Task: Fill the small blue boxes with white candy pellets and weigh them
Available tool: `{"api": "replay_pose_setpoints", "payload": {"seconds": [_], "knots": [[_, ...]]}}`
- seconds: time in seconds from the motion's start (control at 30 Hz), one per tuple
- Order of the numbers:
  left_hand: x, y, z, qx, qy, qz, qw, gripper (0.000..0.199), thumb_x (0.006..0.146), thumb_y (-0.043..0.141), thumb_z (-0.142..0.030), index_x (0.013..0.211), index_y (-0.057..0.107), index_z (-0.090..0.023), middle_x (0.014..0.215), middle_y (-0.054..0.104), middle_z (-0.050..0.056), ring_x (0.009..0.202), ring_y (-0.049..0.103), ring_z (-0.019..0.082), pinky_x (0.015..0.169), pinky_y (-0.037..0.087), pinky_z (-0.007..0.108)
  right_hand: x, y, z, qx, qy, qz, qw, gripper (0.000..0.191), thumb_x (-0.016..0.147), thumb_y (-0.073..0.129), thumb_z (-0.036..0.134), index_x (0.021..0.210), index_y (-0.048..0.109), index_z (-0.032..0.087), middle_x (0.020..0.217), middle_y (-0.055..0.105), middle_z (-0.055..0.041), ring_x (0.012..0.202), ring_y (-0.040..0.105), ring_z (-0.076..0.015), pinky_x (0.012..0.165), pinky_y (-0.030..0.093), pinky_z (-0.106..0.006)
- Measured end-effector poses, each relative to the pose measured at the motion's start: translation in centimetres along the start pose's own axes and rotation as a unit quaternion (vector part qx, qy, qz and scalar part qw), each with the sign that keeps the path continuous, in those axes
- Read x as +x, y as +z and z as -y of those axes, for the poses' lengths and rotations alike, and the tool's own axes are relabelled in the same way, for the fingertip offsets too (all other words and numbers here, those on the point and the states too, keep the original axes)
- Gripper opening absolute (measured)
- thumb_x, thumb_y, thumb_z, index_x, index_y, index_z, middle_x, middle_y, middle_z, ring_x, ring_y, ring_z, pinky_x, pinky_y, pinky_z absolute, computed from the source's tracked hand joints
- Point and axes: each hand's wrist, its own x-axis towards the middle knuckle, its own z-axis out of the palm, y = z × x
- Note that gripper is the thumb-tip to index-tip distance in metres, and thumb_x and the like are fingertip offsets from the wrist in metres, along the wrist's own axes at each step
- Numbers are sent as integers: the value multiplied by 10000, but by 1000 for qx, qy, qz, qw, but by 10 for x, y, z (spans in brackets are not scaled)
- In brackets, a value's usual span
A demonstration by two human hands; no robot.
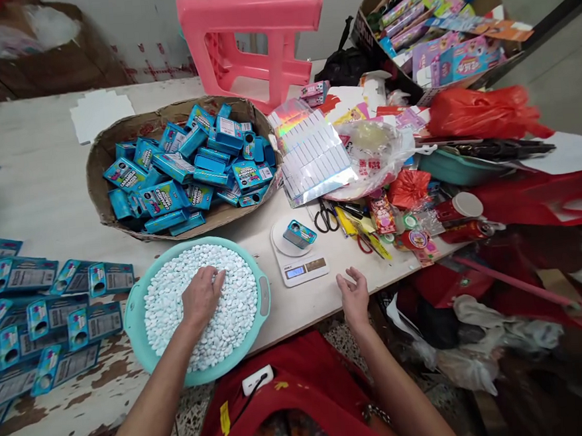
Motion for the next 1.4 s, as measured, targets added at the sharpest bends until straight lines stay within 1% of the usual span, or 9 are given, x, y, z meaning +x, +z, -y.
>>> {"api": "replay_pose_setpoints", "payload": {"seconds": [0.13,0.33,0.43,0.53,0.7,0.77,0.97,1.2,1.4], "knots": [[0,-7,1,-201,-91,-55,974,242,809,515,-441,733,574,-219,682,568,17,637,504,170,580,368,253,-3,9,1,13,-3,-1,1000,576,714,628,487,1167,465,170,1245,519,-138,957,595,-212,863,483,-403],[7,-33,4,-663,-265,0,700,265,710,601,-412,814,528,-179,650,511,-14,496,456,99,401,290,191,5,34,24,32,-36,51,998,518,721,651,429,1145,496,175,1248,533,-134,983,594,-205,847,487,-370],[9,-42,6,-721,-275,23,636,242,728,590,-406,784,522,-182,640,497,-15,483,447,84,373,263,179,18,51,41,40,-61,77,994,546,707,679,408,1170,489,189,1277,507,-124,1039,570,-209,857,485,-359],[8,-42,3,-717,-241,9,654,210,713,597,-376,727,523,-179,602,489,-16,505,473,98,428,362,202,34,70,57,20,-110,97,989,621,672,712,404,1213,481,204,1290,489,-121,1087,538,-224,869,476,-370],[8,-31,-3,-528,-186,-59,826,250,669,664,-310,866,616,-163,639,593,2,609,557,136,595,454,259,54,94,76,-52,-203,121,970,580,630,735,429,1137,573,199,1155,565,-90,1033,541,-229,885,448,-373],[10,-29,-3,-503,-195,-53,840,294,653,686,-300,903,624,-158,629,591,-1,590,547,125,555,430,236,58,97,79,-62,-204,131,968,487,650,712,450,1049,616,190,1031,612,-65,929,568,-213,857,451,-362],[16,-34,7,-687,-282,-17,669,231,645,682,-230,836,574,-159,672,571,-7,525,515,79,407,323,167,61,98,78,-60,-187,146,970,462,649,718,448,1016,628,183,956,632,-42,847,576,-196,794,462,-344],[16,-48,-5,-788,-288,18,543,311,860,527,-371,639,419,-180,450,325,-71,336,286,39,316,206,163,24,86,116,-21,-218,132,967,402,674,745,395,996,633,181,924,615,-41,848,591,-200,786,481,-344],[1,-90,-66,-802,-208,-47,557,361,846,541,-430,614,422,-180,490,377,-60,365,357,46,357,279,174,-64,90,167,-49,-324,283,901,328,719,740,362,1006,631,247,936,633,-43,889,597,-217,786,490,-353]]}}
